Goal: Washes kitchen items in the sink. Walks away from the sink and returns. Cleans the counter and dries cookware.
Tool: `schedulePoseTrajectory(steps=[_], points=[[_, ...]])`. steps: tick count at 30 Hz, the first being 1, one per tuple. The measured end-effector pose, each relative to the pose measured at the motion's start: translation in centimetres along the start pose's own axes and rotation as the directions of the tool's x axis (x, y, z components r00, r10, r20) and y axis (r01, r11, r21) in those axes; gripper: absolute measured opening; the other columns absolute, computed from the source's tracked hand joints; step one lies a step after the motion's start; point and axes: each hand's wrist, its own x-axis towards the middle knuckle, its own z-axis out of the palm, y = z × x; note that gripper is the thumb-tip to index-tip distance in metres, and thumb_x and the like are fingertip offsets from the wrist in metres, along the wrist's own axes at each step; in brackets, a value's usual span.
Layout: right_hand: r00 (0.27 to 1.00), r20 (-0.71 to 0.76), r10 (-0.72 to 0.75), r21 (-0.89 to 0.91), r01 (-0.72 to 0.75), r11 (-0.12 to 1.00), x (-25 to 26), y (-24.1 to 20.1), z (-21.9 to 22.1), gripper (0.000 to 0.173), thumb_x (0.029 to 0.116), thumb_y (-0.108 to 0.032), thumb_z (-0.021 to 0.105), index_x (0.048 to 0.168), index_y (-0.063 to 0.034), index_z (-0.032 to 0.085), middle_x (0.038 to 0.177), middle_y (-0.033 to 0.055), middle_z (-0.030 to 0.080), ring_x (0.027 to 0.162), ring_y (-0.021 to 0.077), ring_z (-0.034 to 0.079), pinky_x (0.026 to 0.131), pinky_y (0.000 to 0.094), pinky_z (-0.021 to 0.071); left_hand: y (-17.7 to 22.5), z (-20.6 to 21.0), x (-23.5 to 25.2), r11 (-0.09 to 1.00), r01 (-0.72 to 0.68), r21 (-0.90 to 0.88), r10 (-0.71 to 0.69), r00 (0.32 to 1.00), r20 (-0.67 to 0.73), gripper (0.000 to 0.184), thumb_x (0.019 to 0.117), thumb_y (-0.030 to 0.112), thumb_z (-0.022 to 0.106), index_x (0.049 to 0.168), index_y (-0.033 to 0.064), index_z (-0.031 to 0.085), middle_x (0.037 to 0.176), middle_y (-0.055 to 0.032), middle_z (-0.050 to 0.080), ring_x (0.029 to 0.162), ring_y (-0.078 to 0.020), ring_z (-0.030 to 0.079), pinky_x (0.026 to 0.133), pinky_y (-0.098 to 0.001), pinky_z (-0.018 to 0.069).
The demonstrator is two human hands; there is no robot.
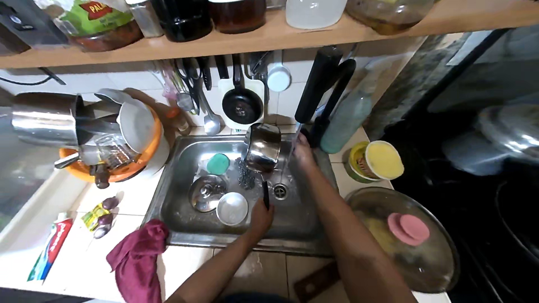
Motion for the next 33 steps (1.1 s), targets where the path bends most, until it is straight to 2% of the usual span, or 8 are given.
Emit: schedulePoseTrajectory(steps=[3, 6, 10, 14, 22, 26, 29, 33], points=[[1.0, 0.001, 0.015, -0.035, -0.015, 0.999, -1.2, 0.5, 1.2, 0.068, 0.1042, -0.003, 0.052, 0.163, -0.0042, 0.017, 0.163, 0.0243, 0.03, 0.143, 0.0361, 0.043, 0.112, 0.051, 0.0413, 0.8, -0.1, -0.2, 0.998, 0.049, 0.028, -0.048, 0.999, -0.025, 0.042, 0.1087, 0.022, 0.048, 0.14, -0.0061, 0.049, 0.122, -0.0267, 0.065, 0.114, -0.0375, 0.065, 0.101, -0.0509, 0.0499], [0.985, 0.039, 0.17, -0.286, -0.152, 0.946, -5.4, 0.0, 1.9, 0.046, 0.1054, -0.006, 0.05, 0.149, 0.0039, 0.043, 0.136, 0.0309, 0.057, 0.121, 0.04, 0.059, 0.101, 0.0532, 0.0473, 1.3, -0.1, -0.4, 0.998, 0.056, -0.01, -0.057, 0.997, -0.06, 0.042, 0.1075, 0.02, 0.05, 0.14, -0.0064, 0.049, 0.123, -0.0265, 0.064, 0.113, -0.0367, 0.065, 0.1, -0.0504, 0.0504], [0.831, 0.385, 0.4, -0.415, -0.232, 0.88, -10.4, -0.1, 2.2, 0.044, 0.1103, -0.035, 0.046, 0.129, 0.0026, 0.059, 0.111, 0.017, 0.063, 0.093, 0.021, 0.06, 0.084, 0.0379, 0.0489, 1.7, 0.1, -1.0, 0.999, 0.03, -0.02, -0.032, 0.997, -0.073, 0.048, 0.1085, 0.023, 0.049, 0.146, -0.0068, 0.044, 0.131, -0.0272, 0.062, 0.121, -0.0368, 0.063, 0.106, -0.05, 0.0478], [0.839, 0.452, 0.304, -0.595, 0.03, 0.803, -12.8, 1.1, 2.2, 0.04, 0.1038, -0.023, 0.062, 0.128, 0.0088, 0.059, 0.119, 0.0274, 0.064, 0.108, 0.0351, 0.063, 0.098, 0.0499, 0.0475, 1.9, 0.9, -2.2, 1.0, 0.003, 0.031, -0.001, 0.997, -0.079, 0.051, 0.1059, 0.017, 0.053, 0.149, -0.0071, 0.041, 0.14, -0.0262, 0.058, 0.131, -0.0355, 0.058, 0.112, -0.0485, 0.0441], [0.918, 0.245, 0.312, -0.351, -0.216, 0.911, -14.6, 1.2, 1.1, 0.03, 0.1092, -0.017, 0.05, 0.133, 0.0014, 0.055, 0.099, 0.0103, 0.067, 0.082, 0.0138, 0.063, 0.077, 0.0322, 0.0517, 0.2, 0.2, -4.2, 0.877, -0.475, -0.071, 0.48, 0.869, 0.118, 0.087, 0.0885, 0.026, 0.078, 0.152, -0.0108, 0.032, 0.149, -0.0307, 0.046, 0.139, -0.0371, 0.048, 0.118, -0.0475, 0.0388], [0.917, 0.213, 0.338, -0.451, -0.215, 0.866, -14.6, 1.4, -0.6, 0.029, 0.1101, -0.019, 0.048, 0.131, 0.0007, 0.055, 0.086, 0.0058, 0.054, 0.067, 0.0109, 0.052, 0.064, 0.0283, 0.0475, 0.7, -4.9, -6.3, 0.834, -0.545, 0.091, 0.487, 0.802, 0.345, 0.064, 0.1004, 0.022, 0.067, 0.154, -0.0024, 0.041, 0.154, -0.0284, 0.045, 0.145, -0.0409, 0.042, 0.121, -0.0529, 0.0304], [0.867, 0.253, 0.43, -0.378, -0.321, 0.869, -15.0, 1.5, -1.6, 0.021, 0.1117, -0.021, 0.043, 0.118, -0.0037, 0.054, 0.071, -0.0019, 0.044, 0.052, 0.0058, 0.047, 0.051, 0.0216, 0.0459, -0.8, -8.0, -7.1, 0.833, -0.411, 0.37, 0.38, 0.912, 0.156, 0.049, 0.1031, 0.025, 0.062, 0.145, 0.0013, 0.055, 0.149, -0.0251, 0.052, 0.147, -0.0428, 0.038, 0.122, -0.0614, 0.0226], [0.723, 0.36, 0.59, -0.148, -0.58, 0.801, -15.2, 2.5, -2.4, 0.03, 0.1133, -0.026, 0.033, 0.096, -0.0089, 0.051, 0.058, -0.0061, 0.042, 0.043, 0.0013, 0.044, 0.042, 0.0154, 0.0421, -5.3, -12.1, -9.0, 0.864, -0.418, 0.282, 0.453, 0.888, -0.073, 0.04, 0.1044, 0.02, 0.059, 0.14, 0.0006, 0.061, 0.145, -0.0235, 0.056, 0.147, -0.0419, 0.039, 0.124, -0.0559, 0.0232]])
